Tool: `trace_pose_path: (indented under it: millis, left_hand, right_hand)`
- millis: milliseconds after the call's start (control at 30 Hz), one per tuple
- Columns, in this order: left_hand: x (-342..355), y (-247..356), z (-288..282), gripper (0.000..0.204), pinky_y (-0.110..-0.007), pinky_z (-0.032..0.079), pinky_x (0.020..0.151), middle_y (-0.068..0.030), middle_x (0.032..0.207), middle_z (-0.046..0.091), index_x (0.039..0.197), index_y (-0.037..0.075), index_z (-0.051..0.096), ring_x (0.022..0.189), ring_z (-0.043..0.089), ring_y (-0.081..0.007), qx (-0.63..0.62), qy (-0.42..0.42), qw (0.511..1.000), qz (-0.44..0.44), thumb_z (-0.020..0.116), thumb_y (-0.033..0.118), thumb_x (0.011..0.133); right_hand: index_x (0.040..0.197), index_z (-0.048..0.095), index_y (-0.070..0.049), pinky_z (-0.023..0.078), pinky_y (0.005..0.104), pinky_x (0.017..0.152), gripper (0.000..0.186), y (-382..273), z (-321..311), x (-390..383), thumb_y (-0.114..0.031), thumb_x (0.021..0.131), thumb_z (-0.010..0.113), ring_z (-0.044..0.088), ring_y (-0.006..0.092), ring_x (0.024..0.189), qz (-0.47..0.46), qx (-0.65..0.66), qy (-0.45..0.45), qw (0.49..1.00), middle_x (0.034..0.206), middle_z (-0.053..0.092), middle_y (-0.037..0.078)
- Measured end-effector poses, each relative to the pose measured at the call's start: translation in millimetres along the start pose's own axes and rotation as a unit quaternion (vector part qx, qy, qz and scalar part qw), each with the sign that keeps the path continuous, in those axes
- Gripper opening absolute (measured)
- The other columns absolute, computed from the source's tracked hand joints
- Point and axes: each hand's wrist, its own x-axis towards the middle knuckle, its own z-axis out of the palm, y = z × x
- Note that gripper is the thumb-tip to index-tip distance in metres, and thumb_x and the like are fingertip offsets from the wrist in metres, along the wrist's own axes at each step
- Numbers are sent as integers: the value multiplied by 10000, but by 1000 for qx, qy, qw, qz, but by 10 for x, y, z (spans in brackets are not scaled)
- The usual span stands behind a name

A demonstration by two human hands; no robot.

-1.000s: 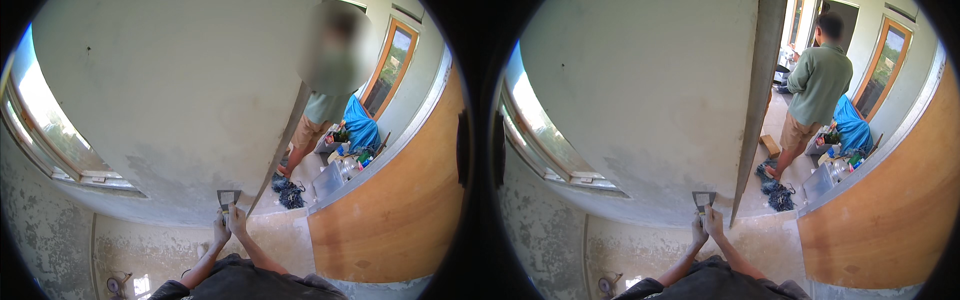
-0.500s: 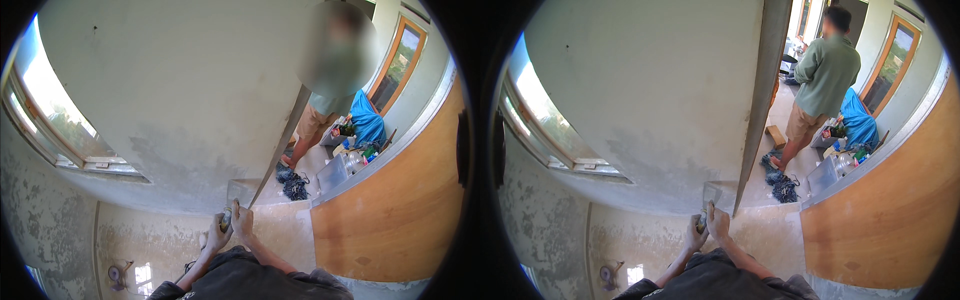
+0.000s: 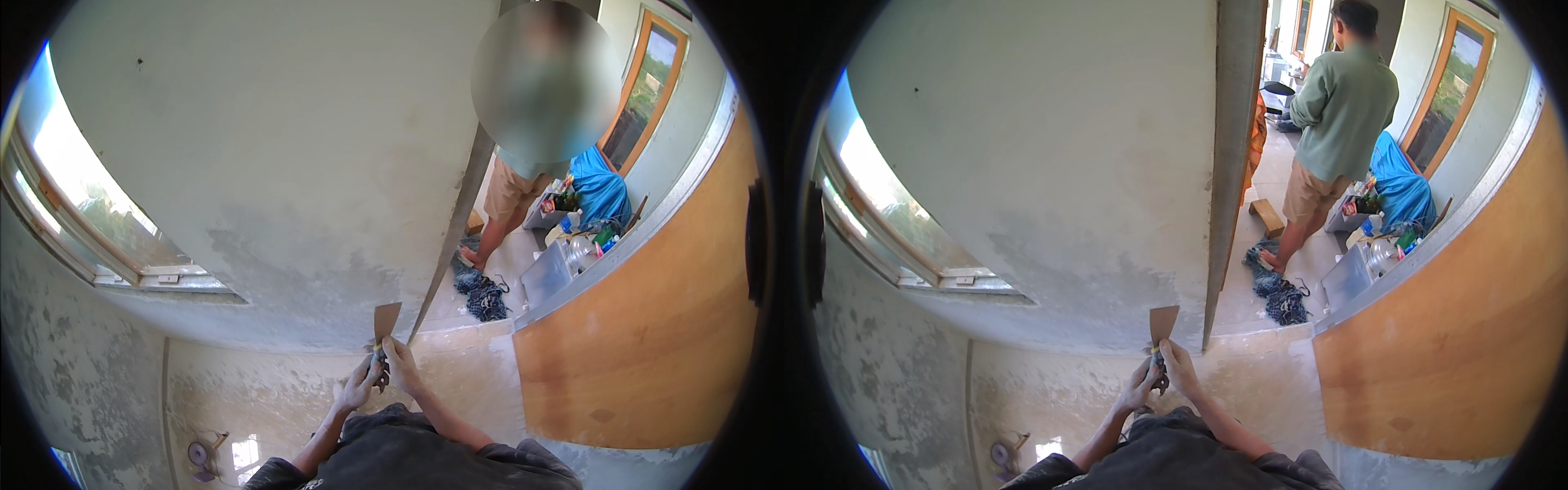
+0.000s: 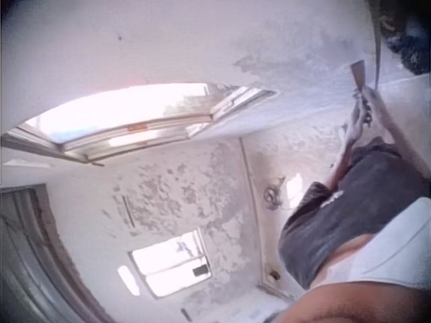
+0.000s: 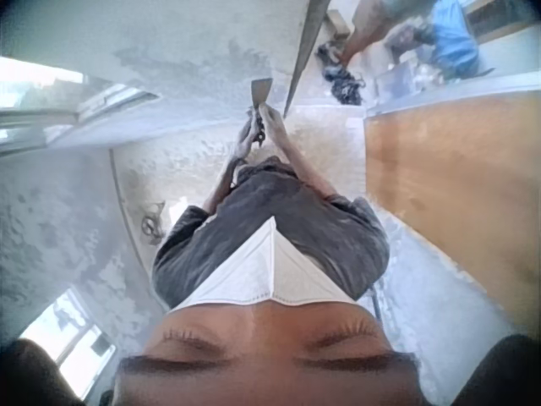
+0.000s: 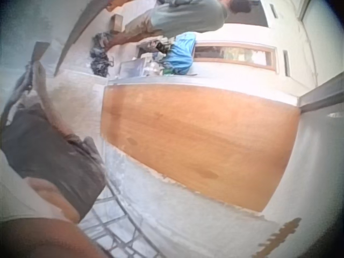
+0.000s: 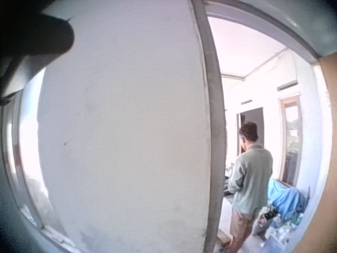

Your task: The person applies a patching compound to a hole in the wall using a putty knife and then smooths it over.

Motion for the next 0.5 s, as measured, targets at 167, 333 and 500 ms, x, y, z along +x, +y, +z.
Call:
trace_pose_path:
  millis: [167,333,500]
  left_hand:
    - [104,47,4,278,-218,416,550,-38,796,529,1118,-1,427,674,505,-77,71,39,996,33,479,186,920]
    - [318,-135,-91,224,-228,411,509,-35,690,542,1045,-10,462,586,513,-80,136,85,987,30,502,120,867]
    - [516,-201,-125,173,-284,438,537,-80,655,573,904,-25,539,596,568,-146,222,174,958,50,549,118,808]
  right_hand:
    - [959,577,5,409,188,548,347,-208,81,15,-287,957,391,497,53,639,6,14,-1,1000,764,569,6]
    - [940,582,6,416,193,601,325,-281,173,109,-267,952,406,502,52,674,-5,-42,10,999,769,569,9]
    - [921,585,3,426,203,660,335,180,135,333,-264,958,387,516,58,724,-28,8,30,999,807,600,42]
